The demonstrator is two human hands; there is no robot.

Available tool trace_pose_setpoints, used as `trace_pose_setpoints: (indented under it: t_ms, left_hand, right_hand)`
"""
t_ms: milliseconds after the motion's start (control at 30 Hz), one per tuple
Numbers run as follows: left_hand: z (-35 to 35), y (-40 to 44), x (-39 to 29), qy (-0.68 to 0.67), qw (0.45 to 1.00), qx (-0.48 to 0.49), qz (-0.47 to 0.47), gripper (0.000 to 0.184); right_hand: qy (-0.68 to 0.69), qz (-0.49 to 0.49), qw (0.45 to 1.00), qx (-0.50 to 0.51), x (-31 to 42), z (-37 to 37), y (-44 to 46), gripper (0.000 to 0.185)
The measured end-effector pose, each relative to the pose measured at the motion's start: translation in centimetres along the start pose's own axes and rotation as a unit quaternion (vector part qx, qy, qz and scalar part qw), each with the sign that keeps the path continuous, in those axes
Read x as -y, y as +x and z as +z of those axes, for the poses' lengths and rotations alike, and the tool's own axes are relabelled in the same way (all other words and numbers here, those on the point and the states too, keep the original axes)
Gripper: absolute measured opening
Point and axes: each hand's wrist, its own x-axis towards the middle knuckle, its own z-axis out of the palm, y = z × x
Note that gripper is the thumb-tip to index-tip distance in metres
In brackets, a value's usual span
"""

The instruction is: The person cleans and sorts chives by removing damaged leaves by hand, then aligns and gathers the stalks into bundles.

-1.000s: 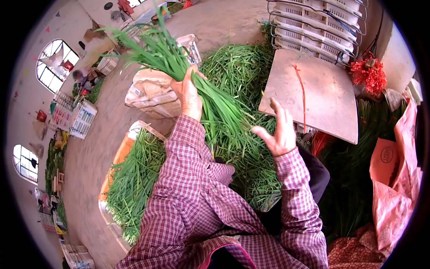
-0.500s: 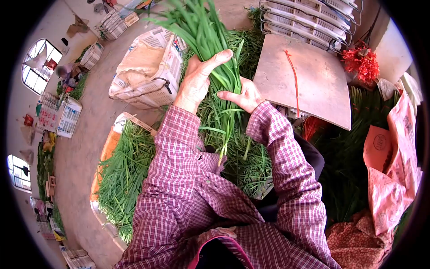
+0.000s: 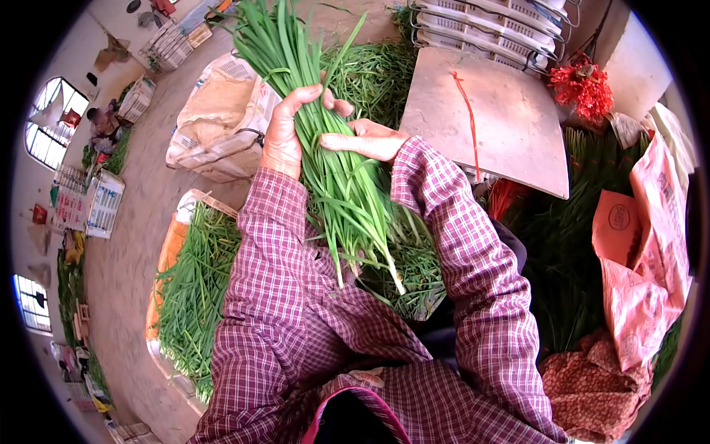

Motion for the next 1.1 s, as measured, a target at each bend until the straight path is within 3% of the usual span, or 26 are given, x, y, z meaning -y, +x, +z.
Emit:
trace_pose_setpoints:
  t_ms: [100,133,200,300,333,367,433,533,633,800,1100]
  left_hand:
    - [-2.0,0.8,-0.7,-0.080,0.993,-0.030,0.080,0.028]
    - [-2.1,0.6,-1.5,-0.100,0.990,-0.047,0.085,0.026]
    - [-2.9,0.3,-2.4,-0.060,0.982,-0.129,0.120,0.024]
    - [-3.9,0.1,-2.9,-0.063,0.975,-0.166,0.136,0.023]
    - [-4.0,0.2,-3.0,-0.063,0.971,-0.178,0.144,0.022]
    - [-4.5,0.4,-3.0,-0.062,0.972,-0.176,0.145,0.022]
    - [-5.4,0.6,-3.0,-0.094,0.972,-0.148,0.158,0.026]
    - [-5.1,0.2,-2.7,-0.073,0.971,-0.147,0.174,0.026]
    - [-4.5,0.1,-2.5,-0.045,0.969,-0.134,0.201,0.031]
    - [-3.5,-0.6,-2.5,-0.024,0.969,-0.152,0.194,0.025]
    - [-3.1,-0.6,-2.6,-0.014,0.966,-0.162,0.202,0.026]
  right_hand:
    - [-0.014,0.016,0.996,-0.089,-1.2,-0.3,-1.6,0.083]
    - [0.002,-0.025,0.994,-0.104,-2.6,-0.8,-1.5,0.086]
    - [-0.028,-0.074,0.969,-0.233,-5.6,-2.2,-3.5,0.080]
    - [-0.094,-0.172,0.875,-0.442,-6.1,-1.9,-7.6,0.037]
    - [-0.045,-0.223,0.846,-0.482,-5.6,-0.6,-8.8,0.026]
    - [-0.114,-0.236,0.803,-0.535,-5.6,0.1,-10.0,0.017]
    - [-0.098,-0.188,0.783,-0.585,-5.0,2.6,-12.0,0.013]
    - [-0.234,-0.220,0.770,-0.552,-6.0,4.0,-12.3,0.009]
    - [-0.266,-0.210,0.776,-0.532,-5.5,4.8,-10.6,0.010]
    - [-0.354,-0.138,0.751,-0.540,-4.7,4.7,-8.2,0.021]
    - [-0.299,-0.138,0.747,-0.577,-4.9,4.7,-6.8,0.018]
